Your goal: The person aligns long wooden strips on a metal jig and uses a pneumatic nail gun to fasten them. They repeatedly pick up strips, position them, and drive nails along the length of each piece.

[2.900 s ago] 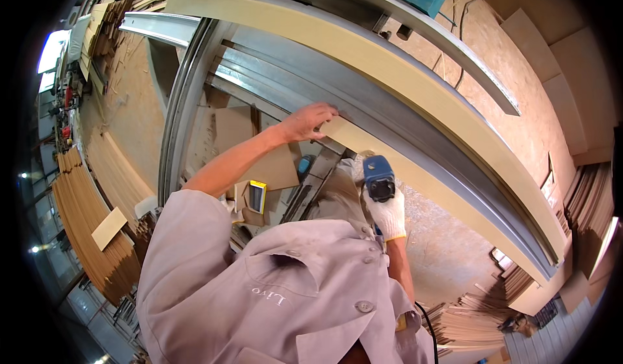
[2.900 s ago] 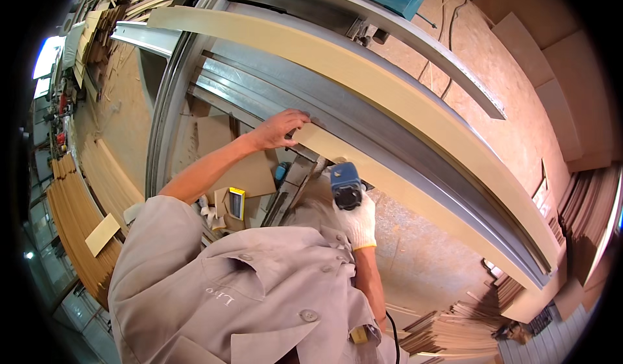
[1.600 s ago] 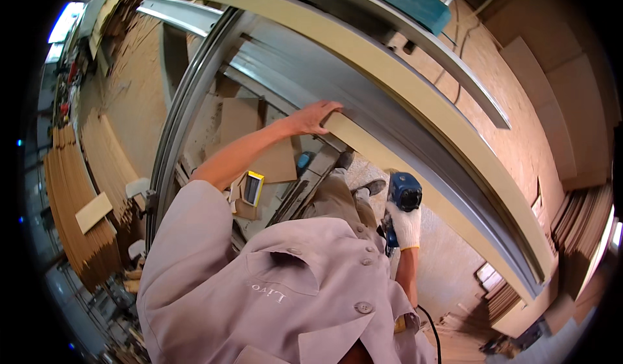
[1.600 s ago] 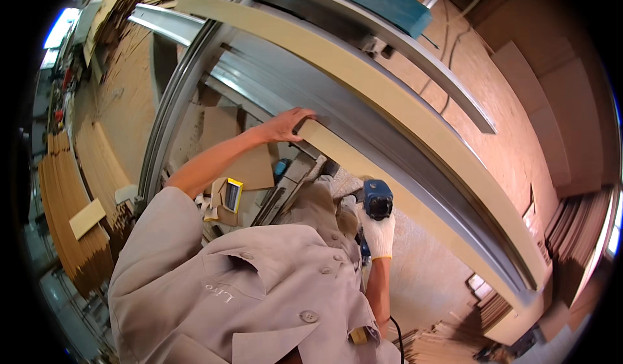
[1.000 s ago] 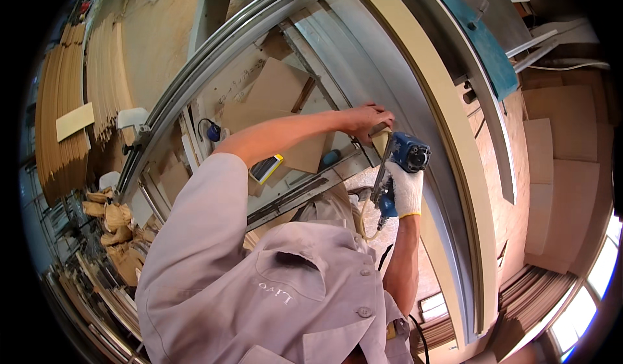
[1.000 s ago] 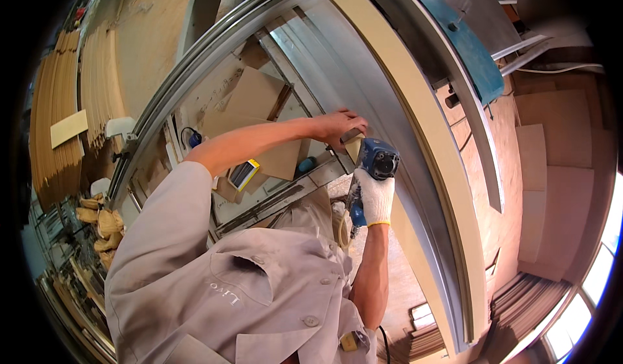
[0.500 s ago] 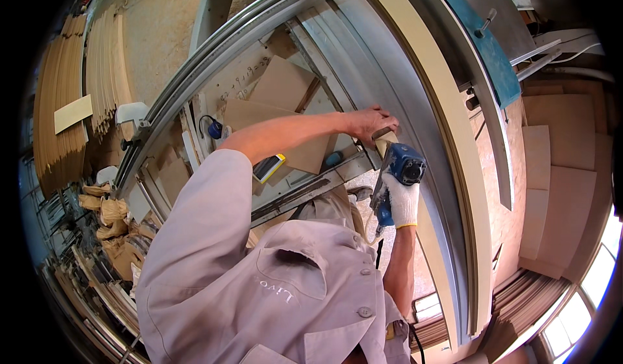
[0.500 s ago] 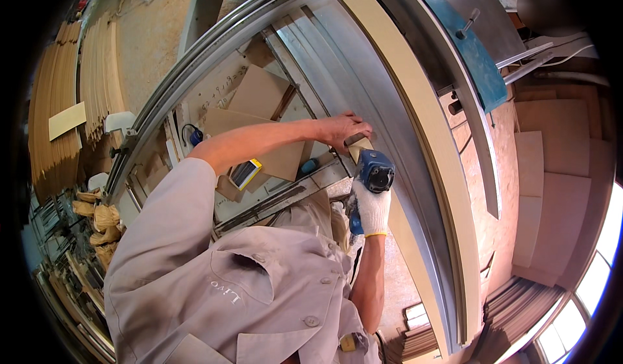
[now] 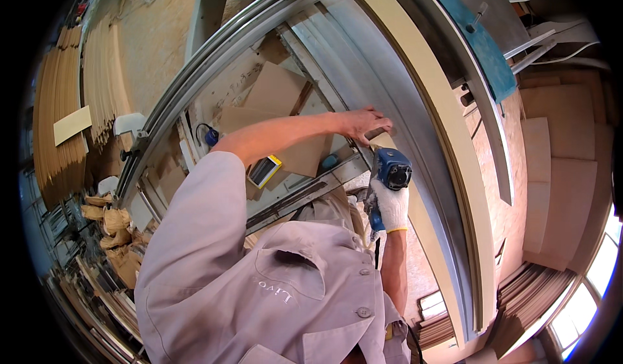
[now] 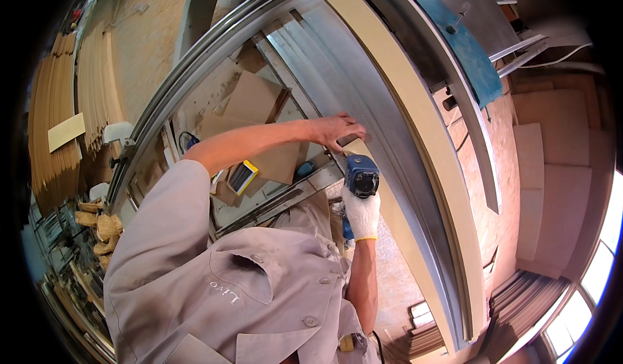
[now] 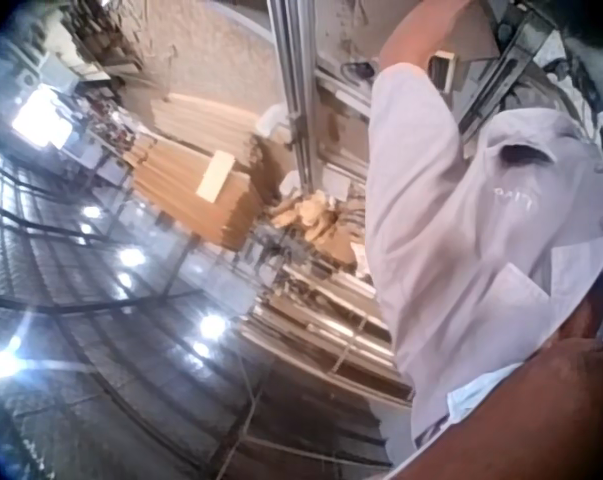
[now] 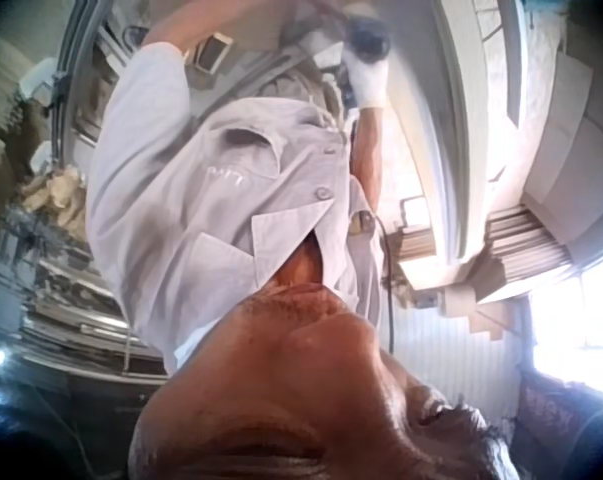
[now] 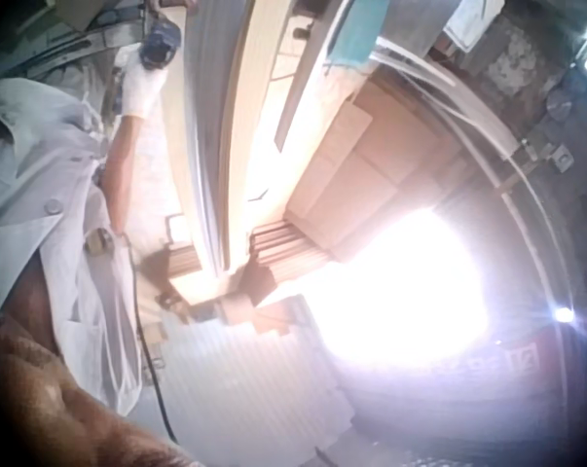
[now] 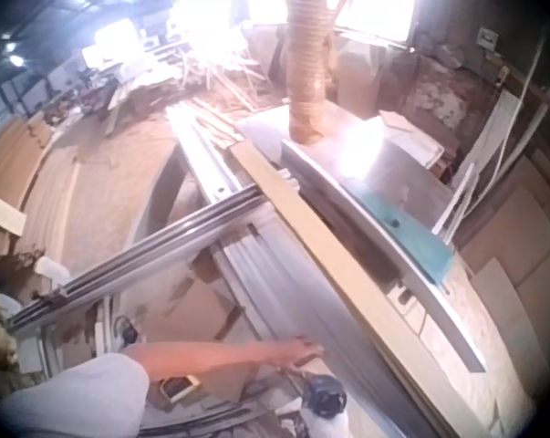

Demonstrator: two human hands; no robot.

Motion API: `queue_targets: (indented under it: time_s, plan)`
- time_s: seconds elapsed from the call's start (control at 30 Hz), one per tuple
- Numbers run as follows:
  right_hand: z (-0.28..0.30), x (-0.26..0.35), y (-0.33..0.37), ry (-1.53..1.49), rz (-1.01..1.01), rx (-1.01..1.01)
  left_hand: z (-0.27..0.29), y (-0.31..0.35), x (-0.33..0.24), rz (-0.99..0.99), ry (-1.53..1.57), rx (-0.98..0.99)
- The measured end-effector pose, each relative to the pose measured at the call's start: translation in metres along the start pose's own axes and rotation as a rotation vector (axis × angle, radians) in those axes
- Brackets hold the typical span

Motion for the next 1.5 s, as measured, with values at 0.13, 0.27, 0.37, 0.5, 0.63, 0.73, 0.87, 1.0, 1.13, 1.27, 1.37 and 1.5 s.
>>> queue_targets:
  time_s: [0.13,0.27,0.37,0.5,0.63,0.73,0.87,1.0,1.13,1.27,1.37,1.5]
  plan:
    - [-0.001,-0.001,-0.002,0.004,0.063,-0.079,0.001,0.000,0.002,-0.019,-0.018,0.011]
    - [0.002,0.018,0.004,-0.155,0.013,-0.122,0.004,0.000,0.000,-0.030,-0.027,0.000]
    - [0.012,0.017,-0.002,-0.111,-0.023,-0.111,-0.001,0.002,0.000,-0.035,-0.060,-0.060]
    - [0.019,0.004,0.004,0.010,0.085,-0.208,0.000,0.000,0.000,-0.006,-0.041,-0.010]
    - [0.041,-0.013,0.016,-0.100,-0.004,-0.223,0.000,0.001,0.001,-0.006,-0.041,0.004]
    - [0.047,-0.023,0.019,0.016,0.028,-0.274,0.002,0.001,0.001,0.006,-0.038,0.024]
    - [0.042,-0.003,0.035,-0.204,-0.047,-0.206,0.008,0.002,-0.002,0.038,-0.035,0.086]
    - [0.024,-0.012,0.045,-0.149,-0.066,-0.166,0.024,0.000,-0.008,-0.006,-0.038,0.125]
    - [-0.002,-0.015,0.039,0.057,0.114,-0.139,0.023,0.002,-0.008,-0.017,-0.017,0.107]
    - [0.004,-0.017,0.042,0.154,0.159,-0.185,0.022,0.002,-0.008,0.010,-0.035,0.113]
    - [0.026,-0.038,0.050,0.064,0.135,-0.217,0.023,0.000,-0.009,0.065,-0.032,0.195]
    - [0.046,-0.059,0.049,0.134,0.091,-0.240,0.016,-0.001,-0.004,0.005,-0.108,0.116]
Point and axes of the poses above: each hand's wrist, its own y-axis away from the middle knuckle, its own z-axis out of the back of the hand, x = y × z, the point moved 1 cm from there along -y, towards the middle knuckle, and after that the axes turned 14 degrees about -y, right-handed, at the moved point
